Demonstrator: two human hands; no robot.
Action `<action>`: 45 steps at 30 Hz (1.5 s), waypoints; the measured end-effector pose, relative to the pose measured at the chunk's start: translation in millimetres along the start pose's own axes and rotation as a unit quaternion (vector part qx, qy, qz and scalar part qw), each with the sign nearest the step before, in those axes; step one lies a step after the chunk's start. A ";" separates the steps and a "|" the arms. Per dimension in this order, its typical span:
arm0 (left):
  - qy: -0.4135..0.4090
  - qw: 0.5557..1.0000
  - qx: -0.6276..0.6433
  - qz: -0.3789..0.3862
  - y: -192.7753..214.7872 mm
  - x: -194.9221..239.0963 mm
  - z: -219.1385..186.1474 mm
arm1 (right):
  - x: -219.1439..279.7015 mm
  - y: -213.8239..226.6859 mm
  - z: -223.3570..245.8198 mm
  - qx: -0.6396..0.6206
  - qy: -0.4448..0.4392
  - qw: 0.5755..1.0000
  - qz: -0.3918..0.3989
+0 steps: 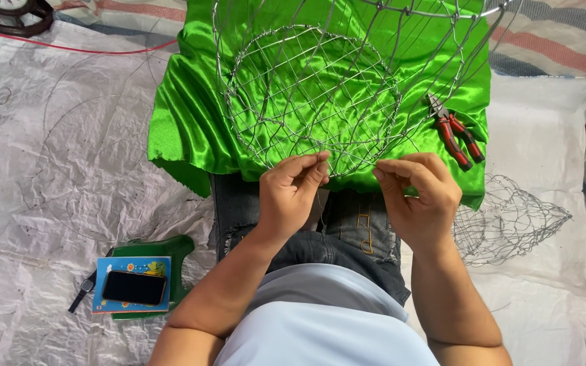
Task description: The person weaves a wire basket using wire cutters and their hands to join wire sections together.
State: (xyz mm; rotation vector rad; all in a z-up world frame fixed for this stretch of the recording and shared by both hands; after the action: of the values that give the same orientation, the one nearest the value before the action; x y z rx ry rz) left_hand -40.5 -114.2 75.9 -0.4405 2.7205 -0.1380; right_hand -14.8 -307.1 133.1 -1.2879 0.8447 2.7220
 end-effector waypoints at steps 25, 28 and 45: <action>0.002 0.997 0.055 0.044 10.2 -1.4 -1.6 | 8.3 -7.3 27.4 0.054 0.043 0.997 -0.021; 0.012 0.997 0.054 0.048 10.9 -1.1 -2.4 | 11.0 -5.5 27.4 0.063 0.042 0.997 -0.026; -0.034 0.998 0.027 0.050 6.8 -2.2 -7.5 | -4.8 -20.8 0.4 0.087 0.099 0.990 -0.056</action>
State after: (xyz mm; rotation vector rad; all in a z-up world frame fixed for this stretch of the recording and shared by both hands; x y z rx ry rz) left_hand -43.4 -106.8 82.6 -0.2884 2.6584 -0.1656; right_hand -7.0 -288.1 127.1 -1.5338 0.9668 2.4053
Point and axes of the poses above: each hand's wrist, its own x-axis away from the middle knuckle, its own y-axis out of the back of the hand, z = x × y, the point moved 3 cm from there along -x, towards the middle knuckle, and after that the axes turned 2 degrees about x, right-handed, at the moved point
